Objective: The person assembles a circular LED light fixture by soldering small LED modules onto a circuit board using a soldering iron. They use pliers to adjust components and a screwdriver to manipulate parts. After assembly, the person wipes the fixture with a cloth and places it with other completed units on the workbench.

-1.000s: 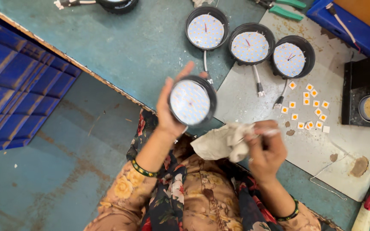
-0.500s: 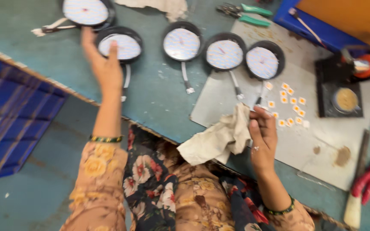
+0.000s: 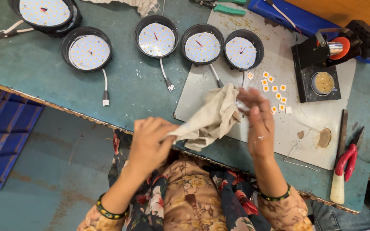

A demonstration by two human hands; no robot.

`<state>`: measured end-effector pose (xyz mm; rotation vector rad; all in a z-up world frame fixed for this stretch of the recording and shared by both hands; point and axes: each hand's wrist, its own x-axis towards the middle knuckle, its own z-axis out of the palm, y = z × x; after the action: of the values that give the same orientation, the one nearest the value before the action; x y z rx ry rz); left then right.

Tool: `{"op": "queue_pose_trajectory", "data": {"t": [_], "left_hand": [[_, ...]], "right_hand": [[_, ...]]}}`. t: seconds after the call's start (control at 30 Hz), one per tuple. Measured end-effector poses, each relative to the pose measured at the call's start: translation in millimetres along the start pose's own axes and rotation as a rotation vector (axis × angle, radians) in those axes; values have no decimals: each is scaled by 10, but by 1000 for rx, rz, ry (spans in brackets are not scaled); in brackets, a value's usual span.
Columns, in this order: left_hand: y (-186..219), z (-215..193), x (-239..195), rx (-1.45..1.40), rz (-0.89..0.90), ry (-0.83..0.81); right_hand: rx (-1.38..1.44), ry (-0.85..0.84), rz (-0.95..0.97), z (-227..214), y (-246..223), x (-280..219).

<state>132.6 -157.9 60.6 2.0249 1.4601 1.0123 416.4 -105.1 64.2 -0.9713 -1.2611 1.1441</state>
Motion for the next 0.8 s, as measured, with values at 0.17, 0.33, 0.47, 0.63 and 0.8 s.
{"op": "queue_pose_trajectory", "data": {"t": [0.17, 0.33, 0.47, 0.63, 0.8], "left_hand": [[-112, 127, -205, -857, 120, 85], [100, 593, -14, -560, 62, 272], [310, 777, -62, -127, 253, 215], [390, 830, -172, -132, 277, 100], [357, 668, -385, -242, 279, -48]], "right_hand": [[-305, -67, -202, 116, -117, -289], [15, -284, 173, 774, 246, -667], [741, -102, 388, 891, 412, -687], [823, 138, 460, 740, 430, -614], [785, 260, 459, 557, 148, -257]]}}
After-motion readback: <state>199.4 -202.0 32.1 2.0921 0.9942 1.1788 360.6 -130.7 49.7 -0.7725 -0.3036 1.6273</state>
